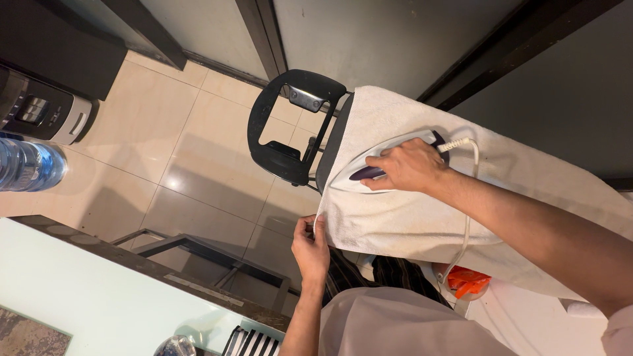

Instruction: Ironing a white towel on an ironing board.

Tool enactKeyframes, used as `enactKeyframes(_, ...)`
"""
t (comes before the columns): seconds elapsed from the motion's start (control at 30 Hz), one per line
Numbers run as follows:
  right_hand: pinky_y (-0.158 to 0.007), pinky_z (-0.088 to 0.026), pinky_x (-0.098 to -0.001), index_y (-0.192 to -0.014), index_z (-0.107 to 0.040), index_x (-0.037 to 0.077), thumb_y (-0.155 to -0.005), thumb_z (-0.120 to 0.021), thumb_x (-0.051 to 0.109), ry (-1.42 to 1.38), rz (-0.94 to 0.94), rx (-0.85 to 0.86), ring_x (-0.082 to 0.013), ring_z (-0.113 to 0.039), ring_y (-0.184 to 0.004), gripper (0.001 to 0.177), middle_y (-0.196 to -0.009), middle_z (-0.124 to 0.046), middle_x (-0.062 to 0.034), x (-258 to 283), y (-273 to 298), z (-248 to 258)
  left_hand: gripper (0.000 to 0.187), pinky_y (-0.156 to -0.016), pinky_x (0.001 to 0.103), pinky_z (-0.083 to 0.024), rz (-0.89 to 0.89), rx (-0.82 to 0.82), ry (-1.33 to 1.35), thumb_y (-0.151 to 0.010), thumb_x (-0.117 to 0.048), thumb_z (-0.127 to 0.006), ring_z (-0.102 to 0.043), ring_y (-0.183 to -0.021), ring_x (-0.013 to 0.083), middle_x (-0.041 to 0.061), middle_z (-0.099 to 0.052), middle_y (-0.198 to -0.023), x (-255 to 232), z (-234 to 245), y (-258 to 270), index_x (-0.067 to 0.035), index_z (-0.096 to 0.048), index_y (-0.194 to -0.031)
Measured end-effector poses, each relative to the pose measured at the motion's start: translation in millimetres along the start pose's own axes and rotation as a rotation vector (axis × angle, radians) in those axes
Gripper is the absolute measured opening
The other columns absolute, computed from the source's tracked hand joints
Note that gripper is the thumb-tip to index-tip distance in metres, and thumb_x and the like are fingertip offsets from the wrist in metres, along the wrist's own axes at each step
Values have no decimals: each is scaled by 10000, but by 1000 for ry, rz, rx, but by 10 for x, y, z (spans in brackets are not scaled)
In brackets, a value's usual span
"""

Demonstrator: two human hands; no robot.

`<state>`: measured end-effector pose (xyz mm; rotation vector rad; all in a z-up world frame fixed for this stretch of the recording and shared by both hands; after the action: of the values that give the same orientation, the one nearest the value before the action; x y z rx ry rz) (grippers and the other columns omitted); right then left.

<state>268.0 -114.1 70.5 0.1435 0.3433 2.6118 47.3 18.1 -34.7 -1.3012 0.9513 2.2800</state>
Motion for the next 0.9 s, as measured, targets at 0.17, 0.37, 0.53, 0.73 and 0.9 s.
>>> enactKeyframes(0.17, -546, -600, -458, -1176, -764, 230, -854, -565, 752, -10, -89, -23, -297, -730, -547, 645, -631, -736, -129, -68, 7, 46, 318, -559, 289, -516, 18, 20, 50, -948, -347, -693, -597, -597, 111, 47, -684, -726, 4, -8, 3, -35, -702, -1010)
enactKeyframes(0.37, -529, -600, -443, -1183, -760, 202, -887, -545, 733, -49, -184, -2, -282, -727, -524, 645, -637, -734, -129, -85, 5, 26, 307, -569, 291, -509, 10, 22, 31, -953, -339, -698, -583, -601, 116, 56, -672, -715, -15, -9, 5, -38, -708, -1010)
enactKeyframes(0.53, -494, -588, -439, -1232, -721, 228, -871, -529, 753, -91, -128, 142, -250, -726, -493, 666, -582, -715, -148, 106, 25, -91, 300, -590, 285, -521, -11, 4, 16, -947, -334, -696, -605, -613, 113, 30, -682, -732, -2, -2, -12, -38, -704, -997)
enactKeyframes(0.73, -522, -588, -424, -1094, -785, 210, -918, -537, 711, -46, -145, -101, -259, -699, -499, 586, -602, -705, -96, 15, -67, 108, 272, -582, 301, -514, -7, 22, -11, -956, -313, -689, -588, -607, 127, 52, -658, -700, -57, 22, -9, -47, -708, -1010)
enactKeyframes(0.9, -440, -573, -443, -1186, -759, 175, -903, -584, 674, -44, -240, -76, -264, -694, -423, 600, -553, -695, -117, -155, -147, 126, 242, -557, 300, -511, 40, 40, 24, -958, -285, -681, -585, -586, 119, 50, -658, -690, -40, 11, -4, -49, -706, -1006)
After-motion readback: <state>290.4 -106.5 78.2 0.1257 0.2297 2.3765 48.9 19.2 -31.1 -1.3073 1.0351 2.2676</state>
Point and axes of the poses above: each hand's wrist, its own y-axis away from the middle knuckle, its own z-axis out of the back of the hand, x = y × z, the point moved 8 cm from there along -y, towards the middle knuckle
